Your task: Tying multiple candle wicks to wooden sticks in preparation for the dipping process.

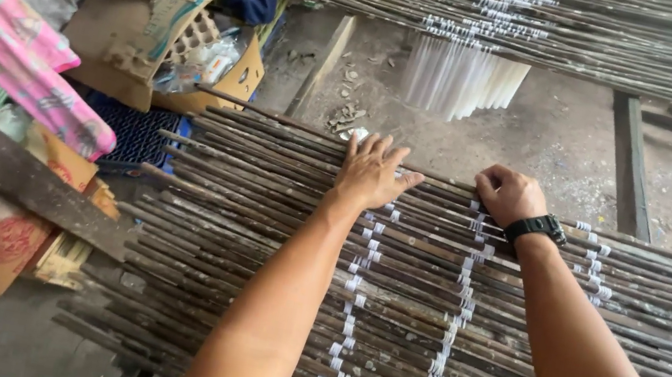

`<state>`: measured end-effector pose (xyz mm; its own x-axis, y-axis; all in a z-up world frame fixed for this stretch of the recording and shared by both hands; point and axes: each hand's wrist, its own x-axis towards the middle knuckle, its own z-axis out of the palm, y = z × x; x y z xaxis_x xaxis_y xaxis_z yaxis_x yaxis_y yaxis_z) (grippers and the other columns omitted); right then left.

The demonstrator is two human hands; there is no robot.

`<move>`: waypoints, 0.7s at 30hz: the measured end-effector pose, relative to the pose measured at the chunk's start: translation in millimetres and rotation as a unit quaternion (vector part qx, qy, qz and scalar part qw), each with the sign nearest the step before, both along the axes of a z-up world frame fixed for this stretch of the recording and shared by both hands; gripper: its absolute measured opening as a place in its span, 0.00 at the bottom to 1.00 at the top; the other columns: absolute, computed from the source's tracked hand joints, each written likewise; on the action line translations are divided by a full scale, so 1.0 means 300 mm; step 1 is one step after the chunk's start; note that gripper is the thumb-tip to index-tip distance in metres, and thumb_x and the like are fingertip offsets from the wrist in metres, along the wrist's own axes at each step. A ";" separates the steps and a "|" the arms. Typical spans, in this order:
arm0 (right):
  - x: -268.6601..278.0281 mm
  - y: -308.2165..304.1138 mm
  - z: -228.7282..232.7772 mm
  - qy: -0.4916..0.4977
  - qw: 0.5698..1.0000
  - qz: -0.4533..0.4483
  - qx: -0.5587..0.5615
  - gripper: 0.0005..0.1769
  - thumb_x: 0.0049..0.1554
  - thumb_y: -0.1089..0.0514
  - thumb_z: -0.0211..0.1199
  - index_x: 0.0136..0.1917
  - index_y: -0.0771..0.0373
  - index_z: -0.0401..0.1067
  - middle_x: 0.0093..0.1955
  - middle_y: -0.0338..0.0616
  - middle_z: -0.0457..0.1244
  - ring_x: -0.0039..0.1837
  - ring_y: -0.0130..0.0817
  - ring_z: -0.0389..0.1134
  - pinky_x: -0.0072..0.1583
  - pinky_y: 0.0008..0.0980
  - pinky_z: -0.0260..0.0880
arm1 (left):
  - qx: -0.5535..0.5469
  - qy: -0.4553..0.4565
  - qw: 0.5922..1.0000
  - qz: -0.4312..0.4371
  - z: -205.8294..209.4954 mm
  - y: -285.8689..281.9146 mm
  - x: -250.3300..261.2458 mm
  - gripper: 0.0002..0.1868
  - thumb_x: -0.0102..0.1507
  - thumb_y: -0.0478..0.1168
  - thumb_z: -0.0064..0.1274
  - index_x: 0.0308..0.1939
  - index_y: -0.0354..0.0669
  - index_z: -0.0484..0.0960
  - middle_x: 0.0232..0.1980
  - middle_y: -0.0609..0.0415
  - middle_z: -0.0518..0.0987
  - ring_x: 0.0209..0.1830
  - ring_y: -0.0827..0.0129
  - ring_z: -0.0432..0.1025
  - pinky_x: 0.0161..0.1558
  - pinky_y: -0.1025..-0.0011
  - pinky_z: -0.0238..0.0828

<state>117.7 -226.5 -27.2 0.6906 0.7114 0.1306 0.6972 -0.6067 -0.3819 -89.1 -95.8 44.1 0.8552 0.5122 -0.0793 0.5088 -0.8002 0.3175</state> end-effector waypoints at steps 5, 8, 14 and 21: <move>-0.004 0.007 0.025 -0.030 0.999 -0.011 -0.006 0.15 0.48 0.39 0.50 0.40 0.45 0.71 0.36 0.39 0.65 0.46 0.42 0.66 0.48 0.40 0.66 | 0.028 0.000 1.000 0.007 0.004 -0.044 -0.027 0.39 0.57 0.67 0.19 0.63 0.47 0.52 0.67 0.39 0.47 0.69 0.52 0.36 0.63 0.50 0.23; -0.031 0.008 0.021 -0.038 0.999 -0.014 -0.022 0.16 0.49 0.39 0.48 0.40 0.46 0.71 0.36 0.39 0.65 0.46 0.42 0.66 0.48 0.40 0.66 | 0.032 -0.007 0.999 0.012 -0.019 -0.070 -0.059 0.42 0.55 0.69 0.16 0.64 0.46 0.51 0.67 0.39 0.45 0.69 0.51 0.35 0.63 0.49 0.23; 0.022 -0.006 -0.033 -0.050 0.995 -0.023 0.083 0.13 0.49 0.43 0.51 0.42 0.47 0.70 0.36 0.43 0.64 0.45 0.44 0.65 0.47 0.42 0.65 | 0.047 -0.040 0.998 0.007 -0.043 -0.108 -0.098 0.39 0.57 0.66 0.20 0.63 0.45 0.53 0.67 0.39 0.47 0.68 0.50 0.37 0.62 0.47 0.27; 0.076 -0.372 0.078 -0.133 0.977 0.000 0.168 0.19 0.51 0.48 0.56 0.56 0.49 0.63 0.51 0.45 0.58 0.55 0.46 0.60 0.54 0.43 0.61 | 0.118 -0.169 0.979 0.013 -0.155 -0.081 -0.068 0.32 0.58 0.65 0.30 0.57 0.49 0.65 0.61 0.39 0.59 0.64 0.49 0.50 0.58 0.44 0.42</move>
<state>140.6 -338.3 -3.9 0.6009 0.5967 0.5319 0.7985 -0.4787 -0.3650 -109.5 -120.2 -2.2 0.7992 0.5037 0.3279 0.4276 -0.8599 0.2789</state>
